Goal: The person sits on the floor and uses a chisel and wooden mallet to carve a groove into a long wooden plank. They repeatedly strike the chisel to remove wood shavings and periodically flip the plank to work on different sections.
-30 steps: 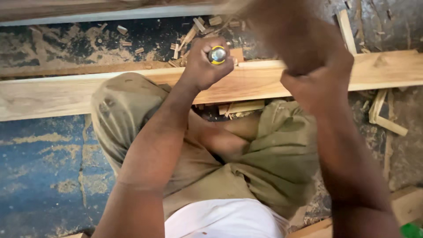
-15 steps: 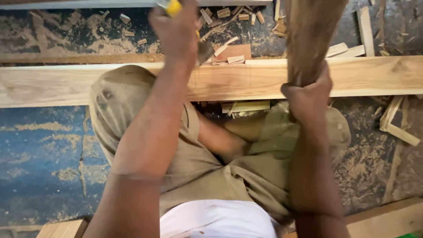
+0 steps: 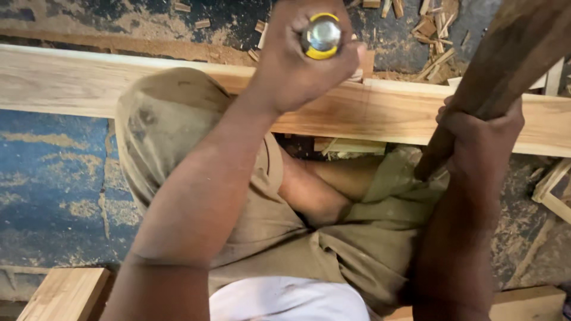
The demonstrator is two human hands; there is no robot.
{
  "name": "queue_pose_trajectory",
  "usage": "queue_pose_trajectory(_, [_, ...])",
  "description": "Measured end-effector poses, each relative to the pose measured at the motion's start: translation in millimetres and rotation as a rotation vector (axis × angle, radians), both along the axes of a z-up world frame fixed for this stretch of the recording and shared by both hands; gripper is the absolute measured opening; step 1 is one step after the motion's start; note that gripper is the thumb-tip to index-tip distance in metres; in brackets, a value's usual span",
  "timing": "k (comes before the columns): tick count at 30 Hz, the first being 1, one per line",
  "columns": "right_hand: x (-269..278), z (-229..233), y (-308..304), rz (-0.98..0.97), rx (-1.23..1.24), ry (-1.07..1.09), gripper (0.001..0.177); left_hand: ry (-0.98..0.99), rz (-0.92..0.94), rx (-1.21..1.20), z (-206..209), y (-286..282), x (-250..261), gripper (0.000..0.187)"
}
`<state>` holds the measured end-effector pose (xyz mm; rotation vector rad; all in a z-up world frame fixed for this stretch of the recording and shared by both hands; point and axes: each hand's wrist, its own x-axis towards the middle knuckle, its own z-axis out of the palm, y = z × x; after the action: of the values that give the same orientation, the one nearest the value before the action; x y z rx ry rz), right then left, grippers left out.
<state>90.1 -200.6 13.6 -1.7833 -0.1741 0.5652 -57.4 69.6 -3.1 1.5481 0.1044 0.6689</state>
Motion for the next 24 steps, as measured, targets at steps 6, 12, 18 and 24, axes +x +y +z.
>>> queue_pose_trajectory(6, [1.4, -1.0, -1.8, 0.027, 0.011, 0.0, 0.043, 0.009, -0.015, 0.033, -5.4, -2.0, 3.7, 0.025])
queue_pose_trajectory(12, [0.7, -0.5, -1.3, 0.055, 0.03, -0.009, 0.045, -0.052, -0.014, 0.037, -9.1, 0.0, 8.2, 0.023])
queue_pose_trajectory(18, [-0.1, 0.1, -2.2, 0.038, 0.014, 0.008, 0.045, 0.01, -0.046, 0.011, -11.9, -6.0, 10.2, 0.025])
queue_pose_trajectory(24, [0.7, -0.8, -0.7, 0.02, 0.036, 0.018, 0.043, -0.001, -0.03, -0.064, -14.4, -1.3, 4.5, 0.022])
